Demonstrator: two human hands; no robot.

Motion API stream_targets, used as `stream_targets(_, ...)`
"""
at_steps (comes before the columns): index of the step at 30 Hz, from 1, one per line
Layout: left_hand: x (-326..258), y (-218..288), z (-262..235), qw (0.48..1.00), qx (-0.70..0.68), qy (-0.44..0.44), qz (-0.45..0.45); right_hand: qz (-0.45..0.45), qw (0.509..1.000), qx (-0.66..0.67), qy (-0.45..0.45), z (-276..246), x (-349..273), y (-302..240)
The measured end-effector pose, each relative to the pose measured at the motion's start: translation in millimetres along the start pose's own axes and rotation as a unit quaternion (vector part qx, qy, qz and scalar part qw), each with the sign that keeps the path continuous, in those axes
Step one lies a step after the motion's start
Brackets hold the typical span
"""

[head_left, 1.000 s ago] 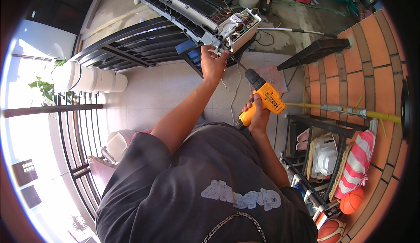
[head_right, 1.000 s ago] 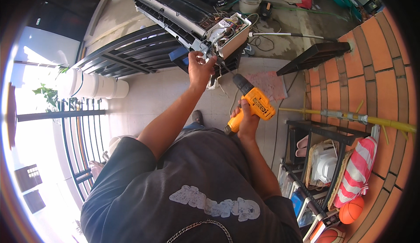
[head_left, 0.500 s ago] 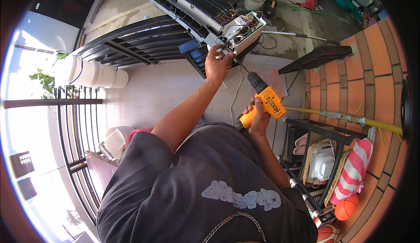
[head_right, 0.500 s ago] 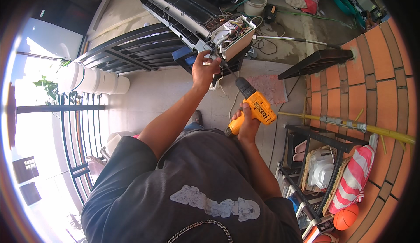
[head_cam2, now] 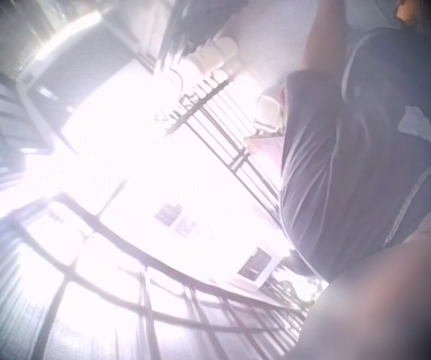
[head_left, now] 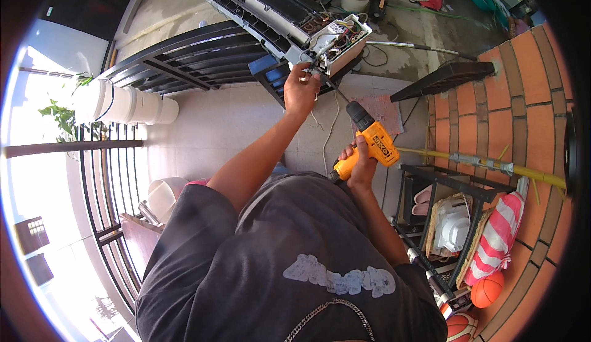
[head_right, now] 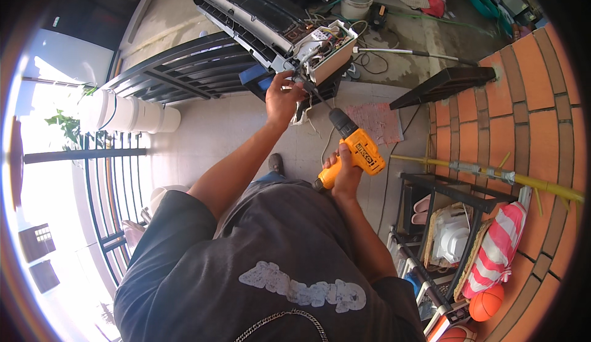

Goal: The person disassembles an indoor air conditioner unit, removes the front grille and filter, and uses a yellow cordless drill to remove screws from the electrical box. They then connect and adjust internal wires by hand.

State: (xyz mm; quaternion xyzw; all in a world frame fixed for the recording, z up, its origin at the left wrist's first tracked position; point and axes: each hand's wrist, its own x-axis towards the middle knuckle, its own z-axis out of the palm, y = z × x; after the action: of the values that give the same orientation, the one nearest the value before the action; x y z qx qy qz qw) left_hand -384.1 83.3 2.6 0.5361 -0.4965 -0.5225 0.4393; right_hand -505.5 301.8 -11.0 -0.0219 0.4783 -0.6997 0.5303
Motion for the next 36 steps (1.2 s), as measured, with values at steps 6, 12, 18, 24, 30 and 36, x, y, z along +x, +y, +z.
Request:
stream_targets(6,13,17,-29,0.929,0.256,0.032,0.265,0.005,1.0,0.027,-0.014,-6,4,-2)
stream_targets(12,50,51,-47,0.768,0.463,-0.21,0.39,0.006,1.0,0.013,-0.018,-11,7,-1)
stream_targets(18,65,70,-43,0.716,0.511,-0.305,0.364,0.03,0.999,0.023,-0.013,-7,5,-8)
stream_targets(24,67,73,-38,0.669,0.51,-0.33,0.427,-0.005,1.0,0.016,-0.005,-6,4,-18)
stream_targets(30,72,68,-41,0.625,0.527,-0.338,0.467,-0.001,1.0,0.008,-0.028,-30,9,-21)
stream_targets(36,38,26,-53,0.755,0.435,-0.19,0.453,0.027,0.999,0.009,-0.026,-53,0,-19)
